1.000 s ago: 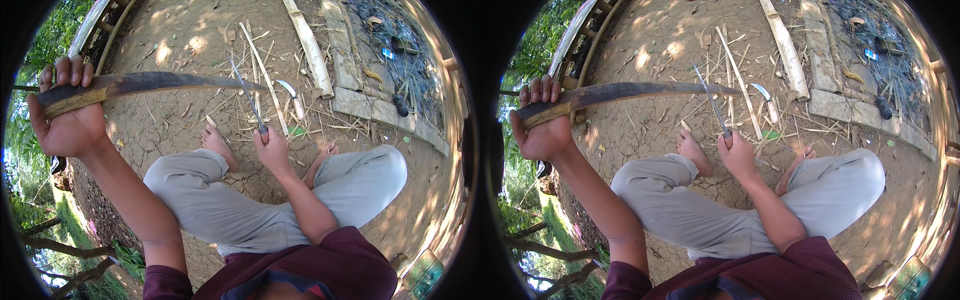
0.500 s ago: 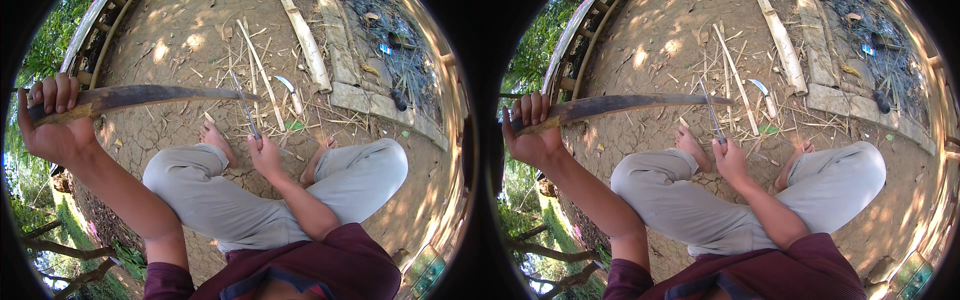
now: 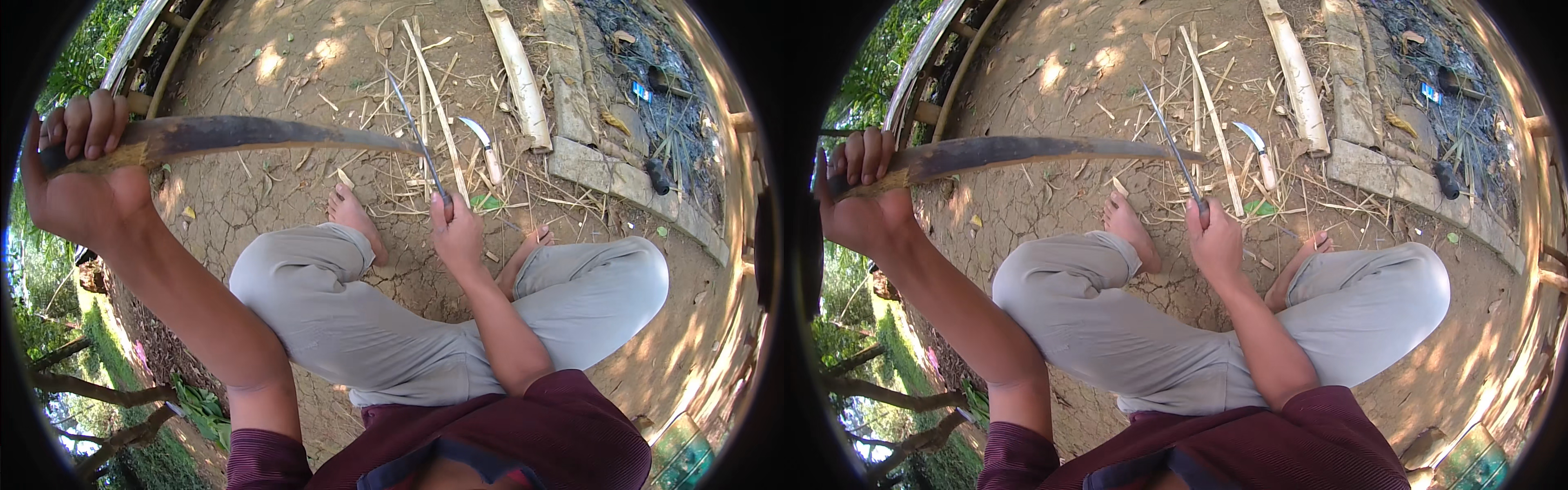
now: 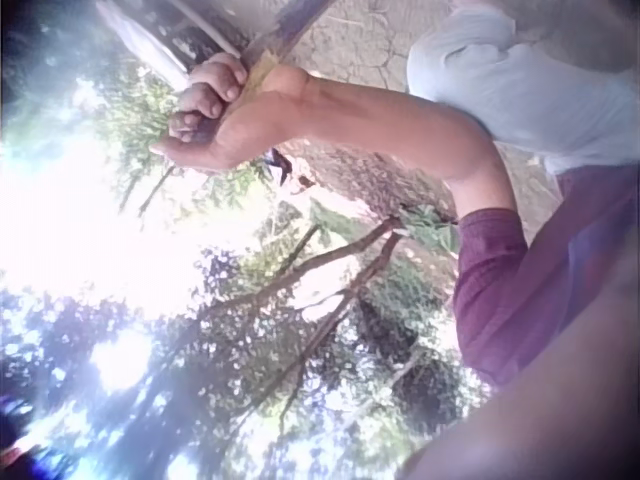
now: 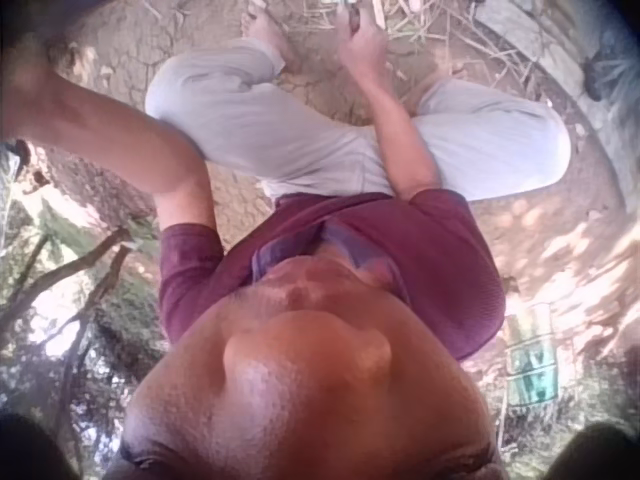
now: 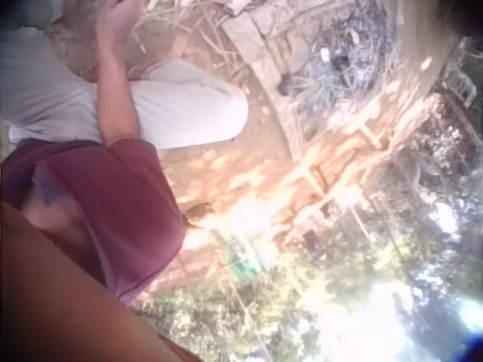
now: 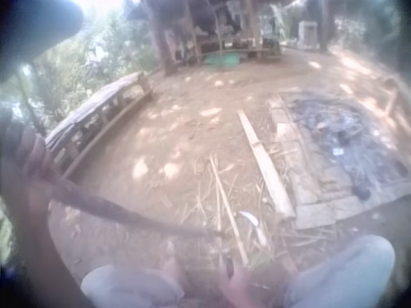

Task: The person uses a large knife to shave thin strips from a long piece of bamboo by hand, working over a dirt area with wood shavings.

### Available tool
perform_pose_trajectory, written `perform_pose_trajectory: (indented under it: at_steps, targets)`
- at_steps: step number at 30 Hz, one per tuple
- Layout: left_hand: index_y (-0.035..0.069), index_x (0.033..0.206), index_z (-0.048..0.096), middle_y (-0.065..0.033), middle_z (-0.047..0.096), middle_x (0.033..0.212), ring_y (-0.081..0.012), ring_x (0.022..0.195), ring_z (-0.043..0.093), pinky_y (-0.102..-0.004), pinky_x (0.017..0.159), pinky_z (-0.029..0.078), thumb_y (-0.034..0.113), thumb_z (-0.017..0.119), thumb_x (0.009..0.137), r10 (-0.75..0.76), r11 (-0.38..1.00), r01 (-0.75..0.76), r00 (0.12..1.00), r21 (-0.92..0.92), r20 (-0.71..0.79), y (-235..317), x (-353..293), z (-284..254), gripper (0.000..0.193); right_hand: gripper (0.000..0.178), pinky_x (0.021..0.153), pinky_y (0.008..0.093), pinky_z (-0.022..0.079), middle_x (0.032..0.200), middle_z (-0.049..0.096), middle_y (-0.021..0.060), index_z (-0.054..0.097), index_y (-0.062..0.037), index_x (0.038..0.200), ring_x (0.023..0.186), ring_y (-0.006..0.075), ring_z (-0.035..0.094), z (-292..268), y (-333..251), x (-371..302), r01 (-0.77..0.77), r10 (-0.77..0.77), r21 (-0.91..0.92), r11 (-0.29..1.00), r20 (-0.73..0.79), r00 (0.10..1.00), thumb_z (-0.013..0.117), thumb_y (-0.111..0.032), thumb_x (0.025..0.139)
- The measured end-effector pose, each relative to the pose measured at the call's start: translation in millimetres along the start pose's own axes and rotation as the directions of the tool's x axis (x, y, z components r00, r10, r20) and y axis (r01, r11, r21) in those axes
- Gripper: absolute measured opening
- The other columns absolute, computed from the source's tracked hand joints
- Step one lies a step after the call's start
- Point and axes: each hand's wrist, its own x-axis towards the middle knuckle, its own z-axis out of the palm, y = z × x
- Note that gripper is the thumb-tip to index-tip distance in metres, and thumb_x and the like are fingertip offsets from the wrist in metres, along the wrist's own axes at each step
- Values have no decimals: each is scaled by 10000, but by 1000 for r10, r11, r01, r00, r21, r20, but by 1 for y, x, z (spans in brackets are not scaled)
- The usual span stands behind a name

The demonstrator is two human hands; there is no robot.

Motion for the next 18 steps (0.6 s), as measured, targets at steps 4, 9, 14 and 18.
perform_pose_trajectory:
  at_steps: [4, 9, 14, 18]
  targets:
    - [100, 694, 385, -14, 299, 580, -115, 514, 298, -256, 505, 274, 246, 555, 850, -11, 1000, 10, 1000, 5, 11, 0, -3, 10, 272, 324, 531, 389, 447, 597, 567, 122, 586, 1, 918, 512, 280, 566, -2, -11, -14, 146, -132, 105, 984, -126, 983, 584, -319, 968]
    - [98, 679, 383, -16, 310, 577, -116, 517, 306, -247, 500, 283, 252, 583, 815, -20, 1000, 21, 999, 16, -35, 2, -4, 22, 287, 336, 518, 375, 445, 562, 539, 102, 577, 8, 903, 478, 248, 536, 20, 53, -6, -152, 155, -85, 985, 29, 988, 564, -318, 980]
    - [99, 664, 383, -18, 311, 576, -117, 516, 304, -253, 503, 286, 246, 585, 803, -34, 999, 33, 999, 32, 12, 3, 1, 14, 286, 339, 517, 373, 446, 580, 548, 102, 583, -3, 860, 494, 241, 556, -3, -1, 0, 35, -26, 89, 995, -106, 994, 570, -321, 978]
    - [104, 663, 379, -18, 312, 574, -118, 512, 302, -255, 504, 286, 245, 586, 800, -36, 999, 36, 999, 1, -13, 1, -3, 24, 286, 388, 574, 395, 475, 613, 580, 140, 611, 9, 866, 557, 296, 598, 10, 26, -7, -75, 78, -68, 995, 50, 996, 531, -350, 989]
